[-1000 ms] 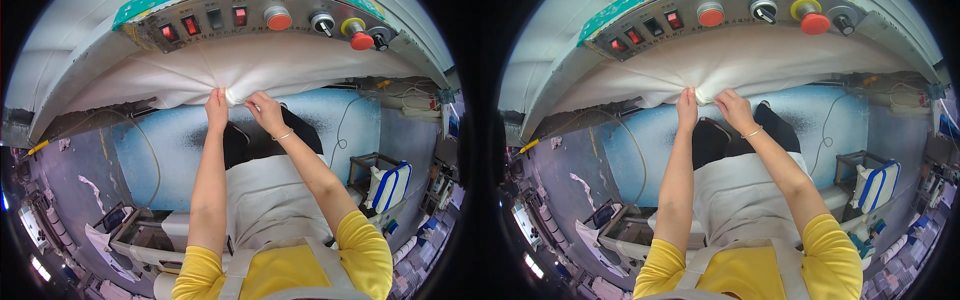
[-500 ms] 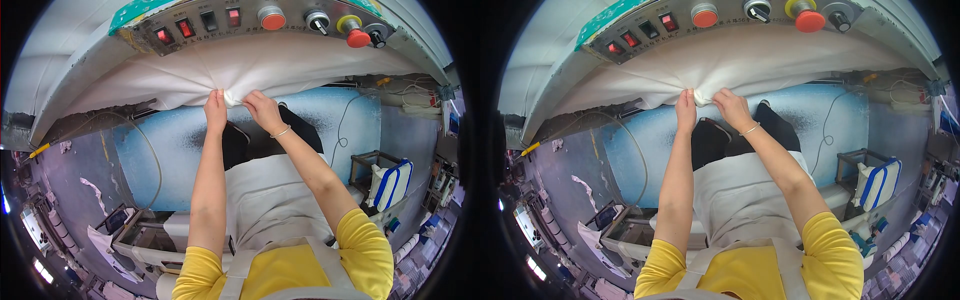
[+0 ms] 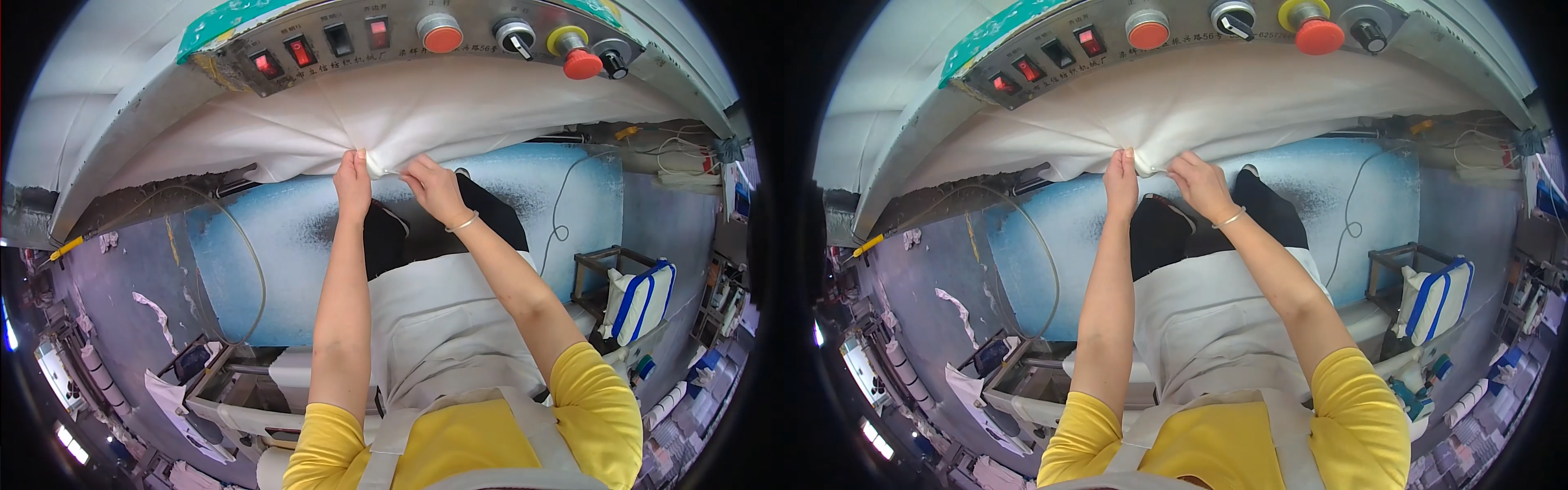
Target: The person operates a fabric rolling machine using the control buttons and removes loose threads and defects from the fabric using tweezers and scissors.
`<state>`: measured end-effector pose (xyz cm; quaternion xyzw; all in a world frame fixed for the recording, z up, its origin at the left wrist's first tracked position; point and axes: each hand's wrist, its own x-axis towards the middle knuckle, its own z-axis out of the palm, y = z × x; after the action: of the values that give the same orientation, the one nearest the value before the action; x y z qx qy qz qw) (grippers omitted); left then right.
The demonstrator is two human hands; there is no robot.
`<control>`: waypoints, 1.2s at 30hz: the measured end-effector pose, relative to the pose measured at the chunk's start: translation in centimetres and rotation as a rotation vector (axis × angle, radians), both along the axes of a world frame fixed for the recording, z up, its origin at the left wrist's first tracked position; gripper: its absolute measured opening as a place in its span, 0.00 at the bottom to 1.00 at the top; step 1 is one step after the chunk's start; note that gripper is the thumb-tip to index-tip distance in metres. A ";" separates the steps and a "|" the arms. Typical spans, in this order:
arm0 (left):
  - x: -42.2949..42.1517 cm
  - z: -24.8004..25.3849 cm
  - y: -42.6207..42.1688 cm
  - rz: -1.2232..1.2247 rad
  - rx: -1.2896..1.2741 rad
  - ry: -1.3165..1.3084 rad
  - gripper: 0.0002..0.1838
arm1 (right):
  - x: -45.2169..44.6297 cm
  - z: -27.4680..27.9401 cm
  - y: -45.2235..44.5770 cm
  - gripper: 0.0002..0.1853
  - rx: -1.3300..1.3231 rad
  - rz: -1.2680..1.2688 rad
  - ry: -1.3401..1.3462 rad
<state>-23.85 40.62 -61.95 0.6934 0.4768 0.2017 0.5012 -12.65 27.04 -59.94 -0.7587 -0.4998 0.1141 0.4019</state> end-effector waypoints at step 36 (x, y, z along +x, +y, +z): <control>-3.6 6.3 -1.1 0.145 0.304 -0.211 0.19 | 14.8 26.5 -8.4 0.26 -0.030 -0.307 -0.693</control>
<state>-27.41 39.49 -55.68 0.7000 0.4343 0.3783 0.4221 2.20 18.69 -33.47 -0.8242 -0.4849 -0.2034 0.2103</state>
